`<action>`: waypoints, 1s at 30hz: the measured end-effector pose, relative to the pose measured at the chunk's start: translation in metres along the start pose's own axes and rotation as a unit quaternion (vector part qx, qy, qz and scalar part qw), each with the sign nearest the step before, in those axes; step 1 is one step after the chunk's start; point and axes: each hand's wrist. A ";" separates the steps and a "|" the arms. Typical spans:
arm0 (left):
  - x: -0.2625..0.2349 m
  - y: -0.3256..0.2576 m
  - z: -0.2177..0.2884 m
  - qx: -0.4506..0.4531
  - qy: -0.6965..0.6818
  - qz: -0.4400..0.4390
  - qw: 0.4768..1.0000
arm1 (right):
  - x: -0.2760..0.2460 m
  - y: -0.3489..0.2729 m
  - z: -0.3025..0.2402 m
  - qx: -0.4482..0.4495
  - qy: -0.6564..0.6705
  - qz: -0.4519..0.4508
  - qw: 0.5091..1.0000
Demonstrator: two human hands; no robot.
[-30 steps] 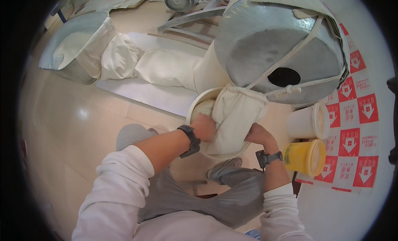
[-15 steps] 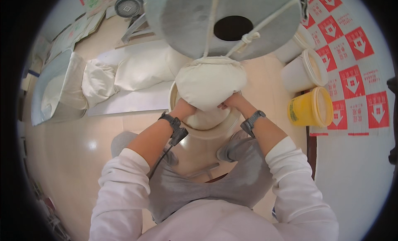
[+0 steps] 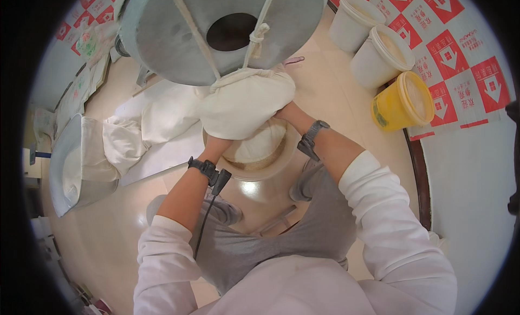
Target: The person sits on the floor and adjusts a cloth bag over a bucket beneath a grain mill. They then stand, stir grains in a metal bowl, and later sweep the floor with a broom and dustpan. Finally, they pour grains from a bucket into the bowl.
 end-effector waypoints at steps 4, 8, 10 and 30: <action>-0.025 0.003 0.016 0.148 0.242 0.002 0.959 | -0.020 -0.003 -0.015 0.067 -0.266 -0.137 0.952; -0.058 -0.024 0.074 0.030 0.060 -0.176 0.982 | -0.046 -0.013 -0.057 0.069 -0.338 -0.181 0.921; -0.074 -0.039 0.108 -0.133 0.091 -0.294 0.942 | -0.068 -0.025 -0.084 0.053 -0.326 -0.158 0.931; -0.003 -0.072 0.166 0.100 0.185 -0.214 0.954 | -0.164 -0.073 -0.135 0.275 -0.262 -0.085 0.921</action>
Point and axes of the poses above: each hand's wrist, its own y-axis towards the middle knuckle, its own x-axis out of the palm, z = x × y, and after that the axes turned 6 degrees about -y, right-handed
